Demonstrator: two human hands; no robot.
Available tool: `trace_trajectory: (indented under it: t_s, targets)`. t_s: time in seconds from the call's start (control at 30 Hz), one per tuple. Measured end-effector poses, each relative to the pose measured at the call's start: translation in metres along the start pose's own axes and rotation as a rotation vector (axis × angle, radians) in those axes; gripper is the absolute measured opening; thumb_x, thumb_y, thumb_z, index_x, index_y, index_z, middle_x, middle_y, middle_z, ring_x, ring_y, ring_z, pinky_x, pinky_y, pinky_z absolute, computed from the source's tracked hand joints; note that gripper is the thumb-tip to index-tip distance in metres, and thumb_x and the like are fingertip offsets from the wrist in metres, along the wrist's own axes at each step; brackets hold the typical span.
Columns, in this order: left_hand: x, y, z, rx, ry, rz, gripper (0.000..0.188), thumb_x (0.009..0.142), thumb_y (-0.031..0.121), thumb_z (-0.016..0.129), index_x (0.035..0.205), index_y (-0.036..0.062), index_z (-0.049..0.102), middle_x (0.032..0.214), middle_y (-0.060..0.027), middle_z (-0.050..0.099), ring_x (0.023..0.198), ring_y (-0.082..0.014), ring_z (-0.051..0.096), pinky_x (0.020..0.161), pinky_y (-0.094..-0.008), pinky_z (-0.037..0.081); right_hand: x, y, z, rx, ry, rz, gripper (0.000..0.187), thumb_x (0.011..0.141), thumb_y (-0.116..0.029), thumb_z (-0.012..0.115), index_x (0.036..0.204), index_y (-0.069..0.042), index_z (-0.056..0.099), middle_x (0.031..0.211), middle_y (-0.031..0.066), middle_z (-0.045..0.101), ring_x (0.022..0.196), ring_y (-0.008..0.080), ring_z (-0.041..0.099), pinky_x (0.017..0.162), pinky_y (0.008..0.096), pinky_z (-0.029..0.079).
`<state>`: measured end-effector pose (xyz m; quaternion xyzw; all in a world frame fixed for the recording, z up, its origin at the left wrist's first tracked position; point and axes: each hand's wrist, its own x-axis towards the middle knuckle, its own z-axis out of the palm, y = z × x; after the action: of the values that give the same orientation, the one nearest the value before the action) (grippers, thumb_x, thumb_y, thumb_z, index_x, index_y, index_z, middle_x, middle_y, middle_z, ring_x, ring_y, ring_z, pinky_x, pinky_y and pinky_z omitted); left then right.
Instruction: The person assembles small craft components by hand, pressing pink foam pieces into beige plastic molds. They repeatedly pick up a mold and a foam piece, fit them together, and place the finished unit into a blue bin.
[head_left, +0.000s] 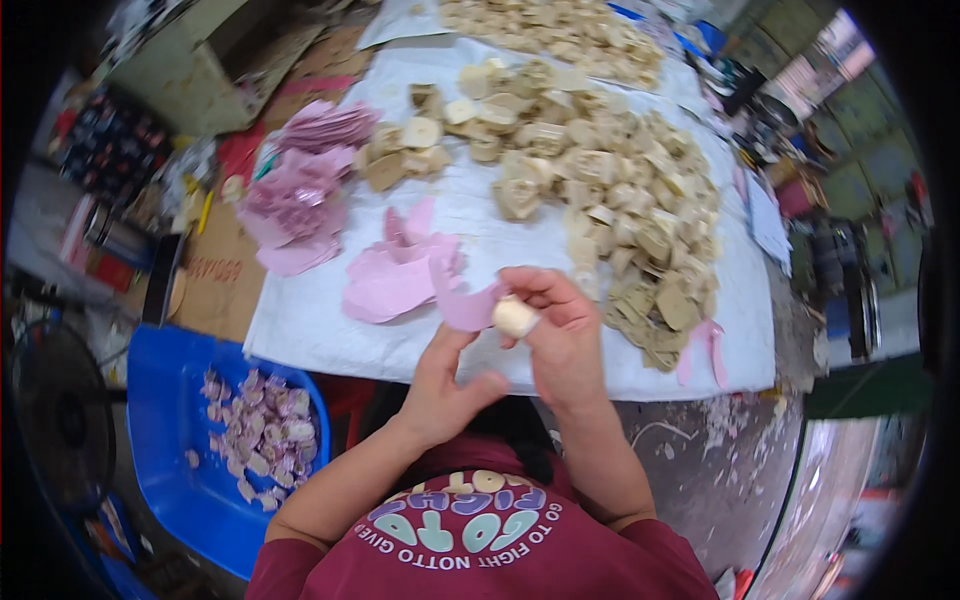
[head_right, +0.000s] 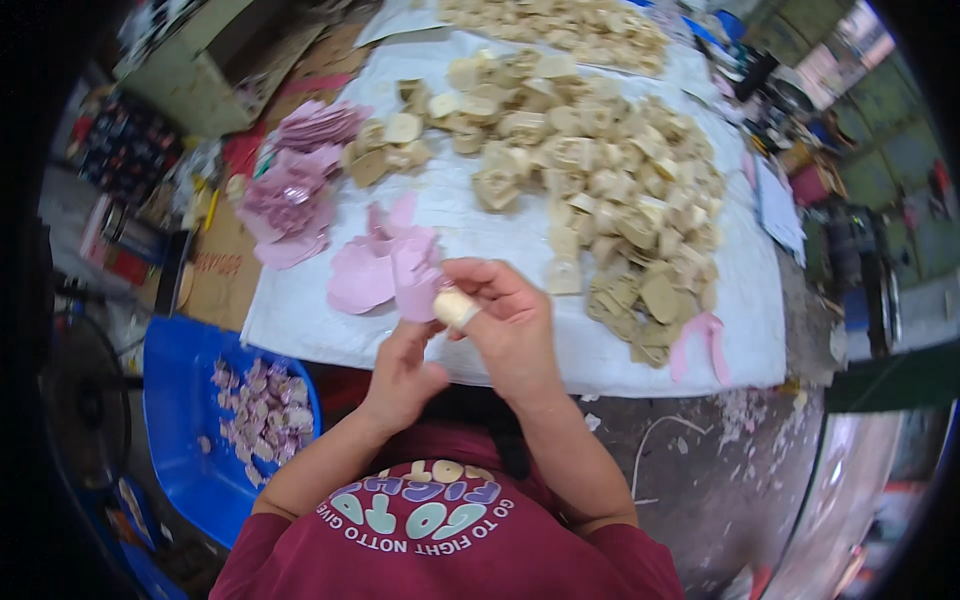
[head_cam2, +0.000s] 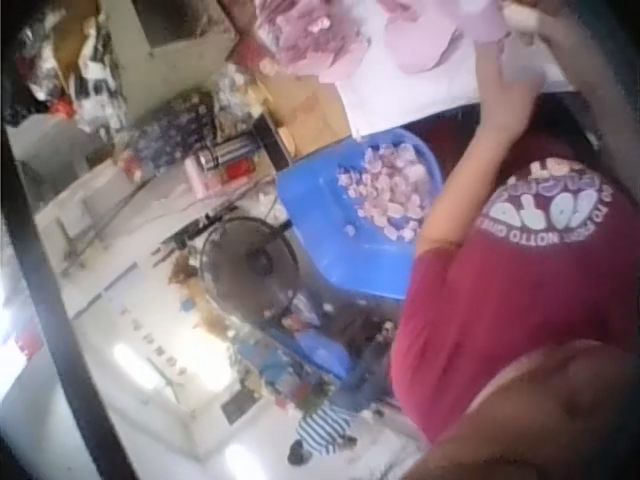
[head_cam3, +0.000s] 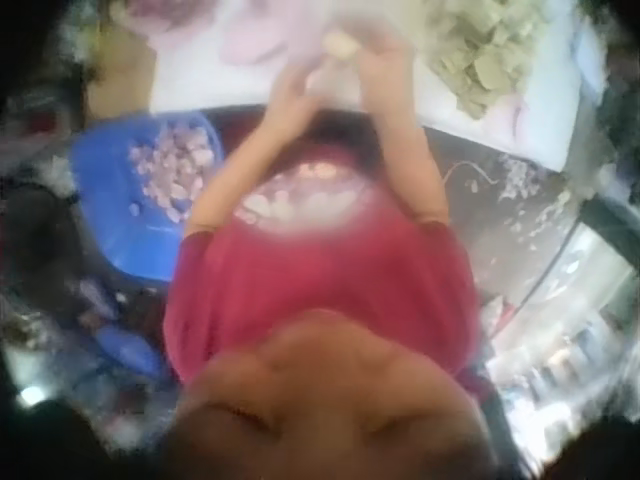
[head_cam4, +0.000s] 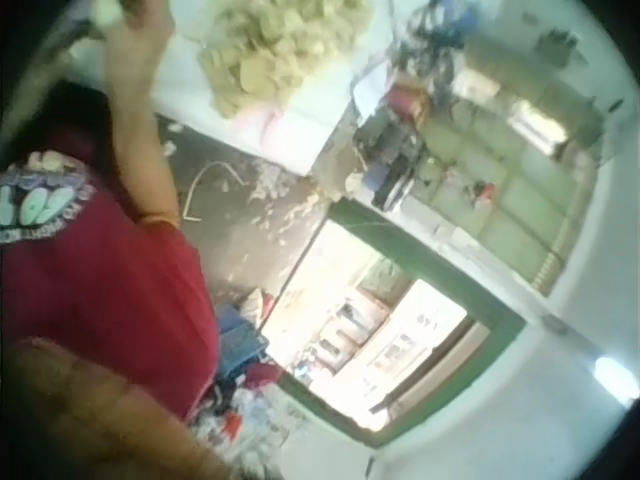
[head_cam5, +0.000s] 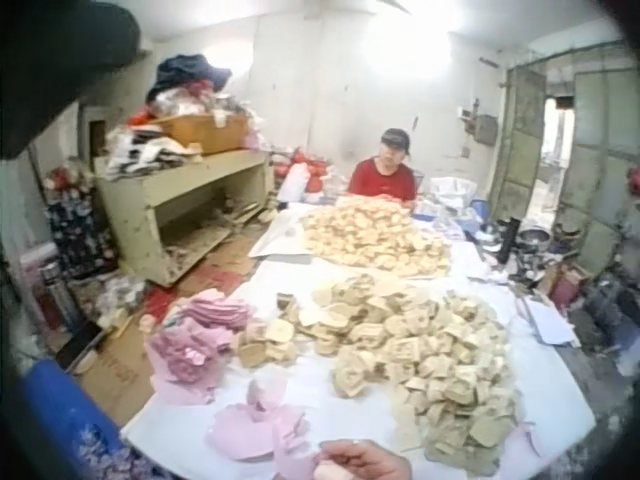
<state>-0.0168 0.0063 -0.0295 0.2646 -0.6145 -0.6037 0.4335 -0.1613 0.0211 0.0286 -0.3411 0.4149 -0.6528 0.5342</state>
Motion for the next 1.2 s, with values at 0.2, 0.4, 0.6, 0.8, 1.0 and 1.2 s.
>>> trace_trajectory:
  t_s: [0.2, 0.4, 0.6, 0.8, 1.0, 1.2]
  targets:
    - [0.025, 0.019, 0.022, -0.405, 0.228, -0.191, 0.028, 0.098, 0.018, 0.055, 0.114, -0.0033, 0.062, 0.108, -0.0083, 0.065, 0.101, -0.0125, 0.058, 0.093, -0.0293, 0.042, -0.030, 0.002, -0.030, -0.508, 0.252, -0.289, 0.023, 0.084, -0.002, 0.066, 0.106, 0.000, 0.063, 0.090, 0.0045, 0.066, 0.075, 0.0073, 0.060, 0.065, 0.0224, 0.049]
    - [0.011, 0.023, 0.037, -0.063, 0.244, 0.019, 0.021, 0.097, 0.012, 0.056, 0.108, -0.0027, 0.065, 0.110, -0.0076, 0.064, 0.099, -0.0132, 0.058, 0.087, -0.0290, 0.045, -0.035, 0.008, -0.012, -0.451, 0.202, -0.278, 0.026, 0.084, 0.001, 0.066, 0.110, 0.000, 0.060, 0.088, 0.0046, 0.066, 0.079, 0.0088, 0.062, 0.072, 0.0238, 0.051]
    - [0.002, 0.024, 0.029, 0.051, 0.181, 0.076, 0.023, 0.095, 0.012, 0.057, 0.112, -0.0014, 0.065, 0.119, -0.0098, 0.059, 0.106, -0.0168, 0.056, 0.091, -0.0313, 0.044, -0.035, 0.003, -0.011, -0.280, 0.171, -0.077, 0.030, 0.086, 0.003, 0.063, 0.115, 0.002, 0.056, 0.091, 0.0066, 0.066, 0.083, 0.0087, 0.063, 0.074, 0.0224, 0.051]
    - [-0.003, 0.017, 0.024, 0.161, 0.161, 0.141, 0.026, 0.095, 0.013, 0.058, 0.115, -0.0005, 0.066, 0.122, -0.0092, 0.056, 0.110, -0.0172, 0.053, 0.094, -0.0327, 0.042, -0.034, 0.002, -0.005, -0.282, 0.173, -0.048, 0.029, 0.086, 0.006, 0.058, 0.114, 0.002, 0.054, 0.093, 0.0073, 0.064, 0.083, 0.0088, 0.061, 0.073, 0.0223, 0.050]
    - [-0.011, 0.030, 0.022, -0.091, 0.253, -0.057, 0.028, 0.097, 0.018, 0.057, 0.116, -0.0023, 0.063, 0.118, -0.0072, 0.059, 0.101, -0.0133, 0.057, 0.092, -0.0292, 0.043, -0.026, 0.017, -0.006, -0.239, 0.154, -0.173, 0.030, 0.086, 0.008, 0.058, 0.115, 0.001, 0.052, 0.093, 0.0057, 0.060, 0.083, 0.0087, 0.059, 0.075, 0.0227, 0.049]
    - [-0.002, 0.022, 0.014, -0.208, 0.404, -0.074, 0.031, 0.098, 0.019, 0.055, 0.119, -0.0045, 0.059, 0.114, -0.0093, 0.061, 0.102, -0.0133, 0.058, 0.092, -0.0277, 0.044, -0.033, 0.004, -0.002, -0.185, 0.203, -0.075, 0.035, 0.085, 0.004, 0.064, 0.117, 0.001, 0.051, 0.091, 0.0056, 0.063, 0.081, 0.0085, 0.060, 0.074, 0.0220, 0.048]
